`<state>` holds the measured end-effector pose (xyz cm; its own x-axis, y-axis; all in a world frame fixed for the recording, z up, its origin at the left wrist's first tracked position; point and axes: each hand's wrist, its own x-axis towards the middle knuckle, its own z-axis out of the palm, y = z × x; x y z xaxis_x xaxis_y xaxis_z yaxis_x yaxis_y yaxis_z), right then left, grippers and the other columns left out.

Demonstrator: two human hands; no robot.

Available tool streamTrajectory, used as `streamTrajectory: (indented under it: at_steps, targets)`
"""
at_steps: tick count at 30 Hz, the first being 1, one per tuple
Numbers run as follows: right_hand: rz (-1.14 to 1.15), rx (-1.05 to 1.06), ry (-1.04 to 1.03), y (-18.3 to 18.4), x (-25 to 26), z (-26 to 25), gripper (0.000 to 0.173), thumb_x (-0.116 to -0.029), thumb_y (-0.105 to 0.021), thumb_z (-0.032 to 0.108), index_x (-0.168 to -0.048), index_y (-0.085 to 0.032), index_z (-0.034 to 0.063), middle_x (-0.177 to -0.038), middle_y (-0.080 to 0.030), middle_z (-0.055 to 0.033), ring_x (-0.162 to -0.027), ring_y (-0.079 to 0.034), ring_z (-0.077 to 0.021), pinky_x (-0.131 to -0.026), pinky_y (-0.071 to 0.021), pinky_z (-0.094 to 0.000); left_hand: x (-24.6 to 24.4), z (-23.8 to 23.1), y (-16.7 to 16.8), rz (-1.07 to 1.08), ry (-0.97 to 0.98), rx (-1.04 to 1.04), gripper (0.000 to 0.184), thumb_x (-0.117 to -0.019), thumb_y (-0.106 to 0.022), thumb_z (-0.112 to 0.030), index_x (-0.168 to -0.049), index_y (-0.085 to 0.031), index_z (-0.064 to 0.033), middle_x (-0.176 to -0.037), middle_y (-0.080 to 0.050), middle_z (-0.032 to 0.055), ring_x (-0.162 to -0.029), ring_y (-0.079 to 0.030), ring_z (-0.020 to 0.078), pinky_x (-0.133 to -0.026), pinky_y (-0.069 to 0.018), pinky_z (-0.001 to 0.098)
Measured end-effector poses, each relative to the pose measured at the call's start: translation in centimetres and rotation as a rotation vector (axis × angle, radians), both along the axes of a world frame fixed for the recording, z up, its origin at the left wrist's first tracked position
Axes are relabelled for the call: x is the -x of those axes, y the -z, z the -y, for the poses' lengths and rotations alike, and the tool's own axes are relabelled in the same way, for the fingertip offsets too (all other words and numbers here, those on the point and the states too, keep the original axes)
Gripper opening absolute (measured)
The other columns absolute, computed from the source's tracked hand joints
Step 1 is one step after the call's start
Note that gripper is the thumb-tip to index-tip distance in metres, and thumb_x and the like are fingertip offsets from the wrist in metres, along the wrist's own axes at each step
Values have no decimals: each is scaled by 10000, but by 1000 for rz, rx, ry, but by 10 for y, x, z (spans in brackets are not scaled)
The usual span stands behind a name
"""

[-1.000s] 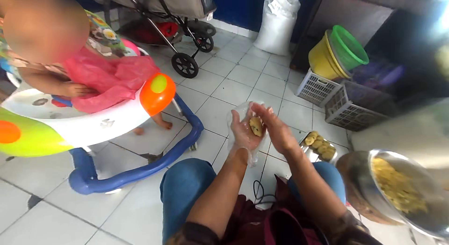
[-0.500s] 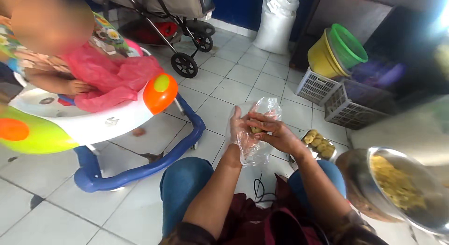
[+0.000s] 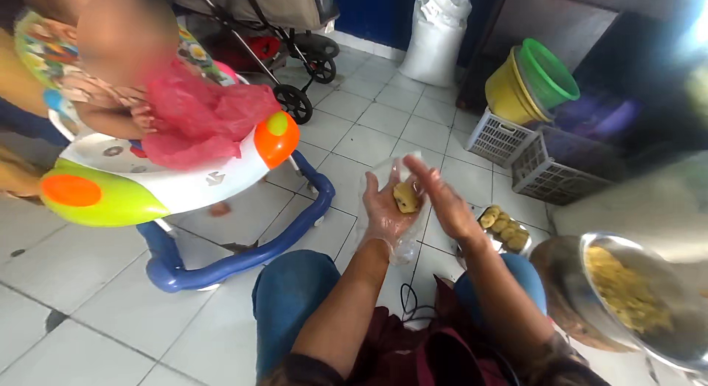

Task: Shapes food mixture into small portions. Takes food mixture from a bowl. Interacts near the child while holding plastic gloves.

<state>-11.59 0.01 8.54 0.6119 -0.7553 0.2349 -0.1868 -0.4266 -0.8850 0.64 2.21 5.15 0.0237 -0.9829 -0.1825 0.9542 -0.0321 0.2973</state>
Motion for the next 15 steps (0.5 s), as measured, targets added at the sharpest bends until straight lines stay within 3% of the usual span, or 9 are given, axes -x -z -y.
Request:
streamTrajectory:
  at_steps: [2, 3, 4, 5, 6, 8, 11, 13, 15]
  targets:
    - [-70, 218, 23, -1, -2, -3, 624, -1105, -194, 401, -1568, -363, 19, -1634, -359, -129, -1519, -317, -197, -1262, -223, -422, -1, -2, 2, 54, -7, 59, 806, -958, -33, -747, -1466, -445, -275, -1191, -692, 2, -1060, -674, 140, -875, -567, 333]
    - [-171, 380, 48, 8, -9, -6, 599, -1101, -250, 364, -1545, -399, -9, -1625, -368, -159, -1538, -284, -259, -1275, -169, -480, 0, -5, 4, 158, -47, 64, 780, -982, -29, -708, -1424, -485, -255, -1152, -685, -27, -1028, -660, 92, -860, -555, 298]
    - [-292, 523, 67, 21, -17, -9, 607, -1092, -282, 391, -1532, -432, 1, -1619, -377, -167, -1541, -273, -312, -1266, -155, -539, 3, -6, 7, 268, -120, 35, 734, -1016, -79, -667, -1341, -562, -221, -1103, -703, -34, -987, -667, 69, -839, -559, 287]
    - [-389, 599, 71, 33, -24, -10, 622, -1085, -279, 428, -1538, -439, 31, -1626, -368, -157, -1544, -254, -340, -1255, -155, -568, 3, -7, 15, 336, -158, 50, 708, -1035, -109, -643, -1378, -548, -207, -1171, -691, -24, -1040, -657, 69, -889, -553, 296]
    - [-430, 572, 46, 39, -25, -9, 633, -1086, -262, 446, -1562, -407, 54, -1647, -334, -142, -1556, -221, -331, -1259, -135, -565, 3, -7, 20, 392, -171, 31, 736, -1025, -93, -667, -1409, -531, -218, -1212, -677, -32, -1065, -645, 53, -898, -544, 276]
    - [-269, 293, -57, 34, -17, -4, 642, -1091, -214, 444, -1581, -368, 60, -1666, -302, -114, -1571, -180, -267, -1277, -95, -525, 3, -7, 17, 317, -119, -14, 840, -966, -8, -741, -1429, -499, -242, -1255, -654, -23, -1113, -624, 88, -913, -531, 308]
    - [83, -39, -41, 2, 1, -5, 811, -1042, -111, 651, -1590, -351, 102, -1652, -337, -51, -1514, -307, -142, -1253, -240, -434, -1, 3, 1, 47, -53, -15, 850, -924, 40, -773, -1491, -397, -316, -1208, -674, 34, -1013, -680, 183, -807, -580, 354]
    - [99, 54, 118, 1, 3, -17, 648, -1105, -198, 471, -1522, -453, 45, -1579, -454, -83, -1439, -438, -147, -1197, -353, -408, -3, 1, 1, 69, -80, 35, 820, -934, 50, -757, -1532, -316, -331, -1262, -658, 46, -1018, -685, 182, -803, -577, 336]
    - [46, 240, 217, 16, -8, -25, 401, -1072, -455, 180, -1387, -586, -31, -1437, -585, -176, -1324, -575, -216, -1102, -477, -397, 2, -1, -2, 301, -207, 28, 766, -971, 20, -717, -1452, -414, -307, -1192, -667, -24, -973, -661, 85, -779, -557, 277]
